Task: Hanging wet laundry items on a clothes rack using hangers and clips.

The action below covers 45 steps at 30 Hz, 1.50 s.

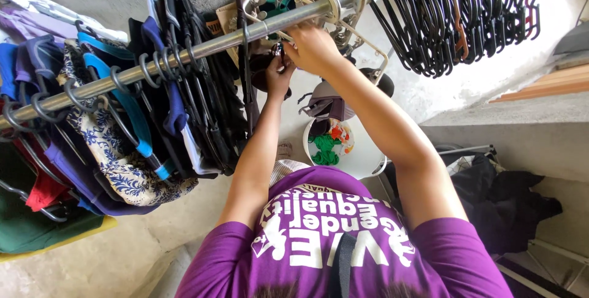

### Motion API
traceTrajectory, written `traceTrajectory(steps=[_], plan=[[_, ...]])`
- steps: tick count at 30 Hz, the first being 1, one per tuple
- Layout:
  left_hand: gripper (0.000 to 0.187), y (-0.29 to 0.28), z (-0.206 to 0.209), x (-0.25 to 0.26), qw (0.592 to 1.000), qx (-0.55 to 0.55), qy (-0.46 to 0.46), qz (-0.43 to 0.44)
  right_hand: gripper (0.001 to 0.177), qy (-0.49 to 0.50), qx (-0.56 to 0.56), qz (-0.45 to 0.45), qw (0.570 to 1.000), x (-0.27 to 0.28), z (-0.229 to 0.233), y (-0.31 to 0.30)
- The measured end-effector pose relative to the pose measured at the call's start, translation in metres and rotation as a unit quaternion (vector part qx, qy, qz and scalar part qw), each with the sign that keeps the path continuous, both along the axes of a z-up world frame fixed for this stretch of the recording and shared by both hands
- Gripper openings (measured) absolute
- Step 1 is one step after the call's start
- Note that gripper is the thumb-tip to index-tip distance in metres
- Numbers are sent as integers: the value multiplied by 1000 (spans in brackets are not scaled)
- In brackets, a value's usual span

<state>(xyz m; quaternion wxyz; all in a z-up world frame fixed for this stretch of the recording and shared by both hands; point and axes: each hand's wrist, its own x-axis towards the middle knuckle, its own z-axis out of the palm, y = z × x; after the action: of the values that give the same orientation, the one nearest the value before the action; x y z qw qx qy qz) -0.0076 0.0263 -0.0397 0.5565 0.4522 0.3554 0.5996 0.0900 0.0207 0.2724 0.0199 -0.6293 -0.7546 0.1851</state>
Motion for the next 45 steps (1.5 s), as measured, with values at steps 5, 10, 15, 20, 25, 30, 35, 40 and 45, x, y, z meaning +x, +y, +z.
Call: traceTrajectory(steps=[5,10,15,20,25,30,35,40,45], plan=[[49,-36,6,-14,987,33,145,64,29,161,268,105,944,32,26,-76],[55,-103,-61,-27,968,-77,230,70,21,218,294,-21,930,121,-9,-164],[29,-190,-85,-20,897,-259,337,-123,20,215,291,-233,903,217,-75,-258],[25,-280,-127,10,804,-323,387,-316,13,217,209,-344,889,285,-203,-362],[20,-362,-161,65,751,-348,426,-366,15,254,48,-467,846,318,-329,-467],[12,-403,-250,121,727,-160,551,-377,15,352,-50,-562,747,323,-449,-527],[15,-371,-389,197,641,-96,664,-372,18,501,-36,-658,561,273,-607,-565],[35,-302,-584,256,614,-46,710,-341,18,561,-41,-646,515,248,-679,-554],[45,-256,-686,274,607,-100,745,-259,20,504,-91,-565,647,295,-652,-525]])
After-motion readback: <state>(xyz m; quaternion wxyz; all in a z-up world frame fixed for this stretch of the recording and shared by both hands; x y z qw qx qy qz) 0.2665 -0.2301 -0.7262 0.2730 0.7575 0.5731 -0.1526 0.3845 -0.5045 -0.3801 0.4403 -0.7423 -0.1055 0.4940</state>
